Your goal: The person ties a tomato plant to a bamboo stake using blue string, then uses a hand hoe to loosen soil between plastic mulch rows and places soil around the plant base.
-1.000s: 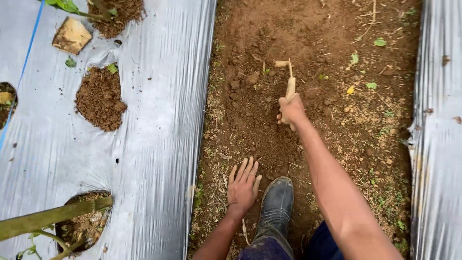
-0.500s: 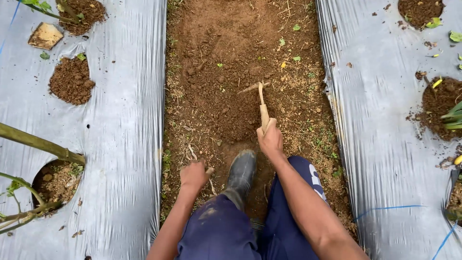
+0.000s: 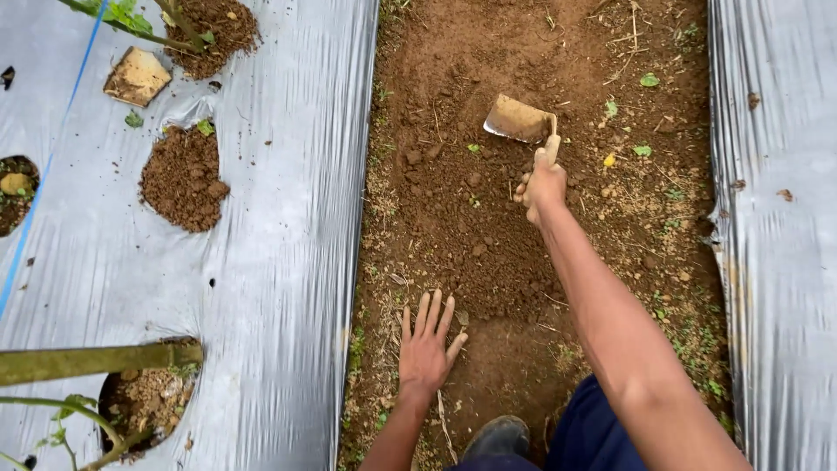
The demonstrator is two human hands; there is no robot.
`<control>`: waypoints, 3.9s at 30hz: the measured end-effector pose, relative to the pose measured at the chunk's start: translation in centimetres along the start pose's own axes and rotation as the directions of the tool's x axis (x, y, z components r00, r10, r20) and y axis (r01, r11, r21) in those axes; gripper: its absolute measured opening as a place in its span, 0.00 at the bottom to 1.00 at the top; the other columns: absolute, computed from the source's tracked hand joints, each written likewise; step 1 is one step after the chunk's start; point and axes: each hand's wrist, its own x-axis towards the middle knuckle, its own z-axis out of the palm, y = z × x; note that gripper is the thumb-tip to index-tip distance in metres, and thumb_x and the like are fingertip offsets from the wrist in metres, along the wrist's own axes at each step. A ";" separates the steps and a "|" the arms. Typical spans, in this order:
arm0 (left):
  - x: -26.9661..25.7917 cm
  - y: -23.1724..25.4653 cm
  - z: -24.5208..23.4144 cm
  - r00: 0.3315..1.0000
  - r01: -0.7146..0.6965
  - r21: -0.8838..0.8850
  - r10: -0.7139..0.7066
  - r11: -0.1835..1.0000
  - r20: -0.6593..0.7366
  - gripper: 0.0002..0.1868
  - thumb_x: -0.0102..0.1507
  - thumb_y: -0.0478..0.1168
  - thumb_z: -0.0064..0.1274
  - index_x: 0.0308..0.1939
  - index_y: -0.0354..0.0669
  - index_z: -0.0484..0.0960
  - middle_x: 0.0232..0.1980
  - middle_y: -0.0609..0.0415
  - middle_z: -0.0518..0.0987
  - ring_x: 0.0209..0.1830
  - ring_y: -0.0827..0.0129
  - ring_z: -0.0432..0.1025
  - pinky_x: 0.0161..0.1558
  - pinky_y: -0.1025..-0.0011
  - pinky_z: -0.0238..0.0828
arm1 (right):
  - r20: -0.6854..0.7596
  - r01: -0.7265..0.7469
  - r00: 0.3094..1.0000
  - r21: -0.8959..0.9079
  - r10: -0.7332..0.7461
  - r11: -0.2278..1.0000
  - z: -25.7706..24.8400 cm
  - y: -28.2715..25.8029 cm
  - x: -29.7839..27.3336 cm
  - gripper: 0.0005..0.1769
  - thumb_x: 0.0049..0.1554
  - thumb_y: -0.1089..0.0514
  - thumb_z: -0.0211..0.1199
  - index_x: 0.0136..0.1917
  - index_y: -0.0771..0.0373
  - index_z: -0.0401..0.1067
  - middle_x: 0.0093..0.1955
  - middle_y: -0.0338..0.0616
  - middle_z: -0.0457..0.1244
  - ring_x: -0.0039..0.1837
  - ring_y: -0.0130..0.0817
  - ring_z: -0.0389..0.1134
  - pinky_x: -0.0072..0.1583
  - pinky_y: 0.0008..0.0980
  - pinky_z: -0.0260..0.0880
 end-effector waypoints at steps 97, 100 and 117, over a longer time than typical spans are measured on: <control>5.8 2.9 6.7 0.793 -0.221 -0.444 -0.105 0.869 -0.600 0.43 0.71 0.68 0.26 0.84 0.50 0.41 0.86 0.47 0.43 0.85 0.53 0.42 0.80 0.50 0.29 | 0.079 0.039 0.997 -0.519 0.002 0.854 -14.7 12.6 -27.2 0.18 0.69 0.51 0.49 0.54 0.70 0.66 0.26 0.43 0.62 0.24 0.31 0.64 0.23 0.25 0.66; 6.0 3.3 5.6 0.791 -0.336 -0.390 0.032 0.858 -0.611 0.44 0.69 0.73 0.27 0.83 0.55 0.47 0.85 0.50 0.47 0.85 0.54 0.42 0.79 0.45 0.27 | 0.022 0.086 0.996 -0.565 -0.088 0.821 -15.3 11.0 -25.6 0.19 0.70 0.50 0.47 0.55 0.70 0.66 0.28 0.43 0.62 0.26 0.30 0.64 0.28 0.27 0.66; 12.8 5.7 8.9 0.488 -0.588 0.009 0.364 0.809 -0.794 0.25 0.68 0.71 0.40 0.66 0.79 0.73 0.70 0.71 0.72 0.75 0.70 0.62 0.76 0.50 0.52 | -0.038 0.072 0.996 -0.279 -0.086 0.958 -9.3 1.5 -0.8 0.18 0.68 0.48 0.46 0.62 0.64 0.56 0.34 0.38 0.59 0.29 0.28 0.68 0.26 0.26 0.77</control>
